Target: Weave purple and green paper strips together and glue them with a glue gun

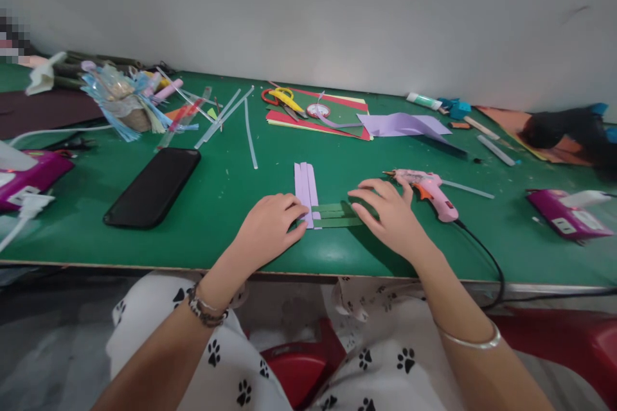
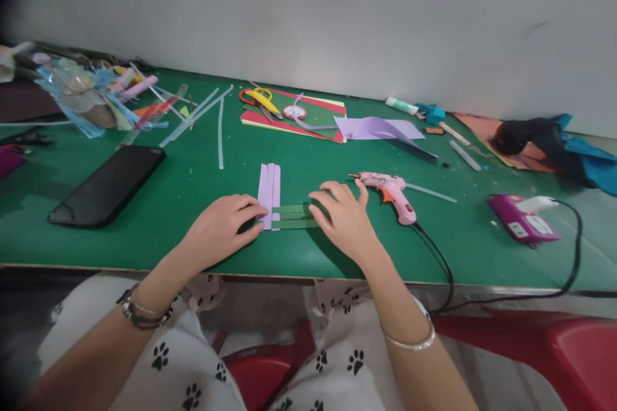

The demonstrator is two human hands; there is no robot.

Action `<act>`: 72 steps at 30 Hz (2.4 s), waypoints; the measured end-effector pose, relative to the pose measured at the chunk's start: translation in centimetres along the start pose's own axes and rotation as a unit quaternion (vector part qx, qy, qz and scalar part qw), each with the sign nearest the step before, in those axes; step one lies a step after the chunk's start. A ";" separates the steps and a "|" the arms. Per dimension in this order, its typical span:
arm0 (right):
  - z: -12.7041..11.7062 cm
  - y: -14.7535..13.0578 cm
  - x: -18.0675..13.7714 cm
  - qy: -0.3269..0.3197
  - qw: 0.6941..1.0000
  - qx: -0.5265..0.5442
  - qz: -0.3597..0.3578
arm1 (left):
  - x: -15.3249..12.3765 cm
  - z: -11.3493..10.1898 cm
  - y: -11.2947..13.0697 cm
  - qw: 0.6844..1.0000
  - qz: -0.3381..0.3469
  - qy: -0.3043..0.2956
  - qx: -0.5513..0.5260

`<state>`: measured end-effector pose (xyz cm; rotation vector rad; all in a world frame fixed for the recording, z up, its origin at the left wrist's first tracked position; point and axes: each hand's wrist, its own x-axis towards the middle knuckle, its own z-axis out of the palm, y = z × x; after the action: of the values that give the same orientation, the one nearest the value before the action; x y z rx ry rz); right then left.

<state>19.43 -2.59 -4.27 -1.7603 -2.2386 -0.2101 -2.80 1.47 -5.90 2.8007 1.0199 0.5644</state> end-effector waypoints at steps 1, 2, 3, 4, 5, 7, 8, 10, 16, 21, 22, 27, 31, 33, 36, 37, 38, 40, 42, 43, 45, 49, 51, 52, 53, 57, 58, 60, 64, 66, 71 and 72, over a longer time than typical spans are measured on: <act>0.2 0.0 0.0 -0.003 1.000 0.005 0.007 | 0.0 0.0 0.0 1.000 -0.002 -0.003 0.003; 0.4 0.0 0.0 -0.010 1.000 0.011 0.010 | 0.0 0.0 0.0 1.000 -0.005 -0.004 0.005; 0.6 0.0 0.1 -0.018 1.000 0.017 0.011 | 0.0 -0.1 0.0 1.000 -0.010 -0.004 0.007; 0.7 -0.1 0.1 -0.027 0.999 0.023 0.010 | -0.1 0.0 0.0 1.000 -0.017 -0.001 0.010; 0.8 -0.2 0.2 -0.036 0.999 0.030 0.011 | -0.1 0.0 0.0 1.000 -0.024 0.002 0.015; 0.7 -0.4 0.3 -0.054 0.998 0.040 0.020 | -0.1 0.1 -0.1 0.999 -0.036 0.000 0.024; 0.6 -0.5 0.4 -0.064 0.997 0.046 0.026 | -0.1 0.1 -0.1 0.999 -0.041 -0.004 0.027; 0.4 -0.7 0.6 -0.082 0.994 0.063 0.042 | -0.1 0.1 -0.1 0.998 -0.048 -0.019 0.024; 0.3 -0.2 1.3 -0.093 0.978 0.157 0.103 | -0.1 0.1 -0.1 0.998 -0.060 -0.034 0.011; 0.0 0.2 1.5 -0.094 0.972 0.186 0.109 | -0.1 0.1 -0.2 0.998 -0.052 -0.032 0.016; -0.1 0.2 1.5 -0.094 0.972 0.185 0.112 | -0.1 0.1 -0.2 0.998 -0.050 -0.031 0.018; -0.5 0.0 1.6 -0.110 0.971 0.175 0.119 | -0.1 -0.1 -0.2 0.998 -0.039 -0.038 0.037; -0.2 0.1 1.6 -0.110 0.973 0.163 0.124 | -0.1 -0.1 -0.1 0.997 -0.033 -0.042 0.057; 0.0 0.1 1.5 -0.100 0.973 0.165 0.126 | -0.1 -0.1 0.0 0.997 -0.030 -0.045 0.061; 0.3 -0.1 1.5 -0.090 0.974 0.168 0.123 | 0.0 -0.2 0.0 0.996 -0.035 -0.053 0.058; 0.4 -0.3 1.6 -0.086 0.975 0.164 0.120 | 0.0 -0.2 0.0 0.996 -0.037 -0.056 0.055; 0.4 -0.6 1.7 -0.082 0.978 0.154 0.115 | 0.0 -0.2 0.0 0.996 -0.038 -0.058 0.052; 0.3 -1.3 2.0 -0.073 0.985 0.117 0.099 | 0.0 -0.3 0.0 0.996 -0.040 -0.061 0.049; 0.1 -2.0 2.4 -0.069 0.992 0.066 0.079 | 0.0 -0.2 0.0 0.996 -0.039 -0.059 0.048; -0.1 -2.4 2.7 -0.074 0.994 0.048 0.069 | 0.0 -0.2 0.0 0.996 -0.038 -0.057 0.049; -0.4 -2.9 3.2 -0.097 0.993 0.041 0.052 | 0.0 -0.2 0.0 0.997 -0.036 -0.053 0.051; -0.5 -3.2 3.9 -0.154 0.984 0.063 0.057 | 0.0 -0.1 0.1 0.996 -0.041 -0.054 0.053; -0.3 -3.2 4.1 -0.165 0.981 0.071 0.072 | 0.0 0.0 0.1 0.996 -0.043 -0.054 0.054; -0.1 -3.1 4.1 -0.166 0.980 0.080 0.076 | 0.0 0.1 0.1 0.996 -0.042 -0.052 0.056; 0.0 -3.1 4.2 -0.166 0.979 0.092 0.078 | 0.0 0.1 0.1 0.996 -0.040 -0.050 0.058; 0.2 -2.9 4.4 -0.167 0.974 0.136 0.073 | -0.1 0.2 0.0 0.997 -0.033 -0.040 0.061; 0.2 -2.9 4.5 -0.169 0.973 0.144 0.069 | -0.1 0.2 0.0 0.997 -0.035 -0.041 0.059; 0.2 -2.8 4.6 -0.174 0.971 0.156 0.058 | -0.1 0.2 0.1 0.997 -0.039 -0.042 0.056; 0.3 -2.6 4.7 -0.177 0.970 0.161 0.046 | 0.0 0.2 0.2 0.997 -0.039 -0.042 0.059; 0.4 -2.6 4.5 -0.173 0.971 0.160 0.043 | 0.0 0.2 0.2 0.996 -0.040 -0.041 0.063; 0.5 -2.8 4.0 -0.157 0.979 0.125 0.034 | -0.1 0.1 0.3 0.997 -0.037 -0.034 0.066; 0.5 -2.9 3.9 -0.155 0.980 0.119 0.032 | -0.1 0.2 0.3 0.997 -0.035 -0.033 0.063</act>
<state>15.72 0.47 -3.38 -1.8299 -2.2884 0.3569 -2.68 1.20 -6.03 2.8551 1.1737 0.4119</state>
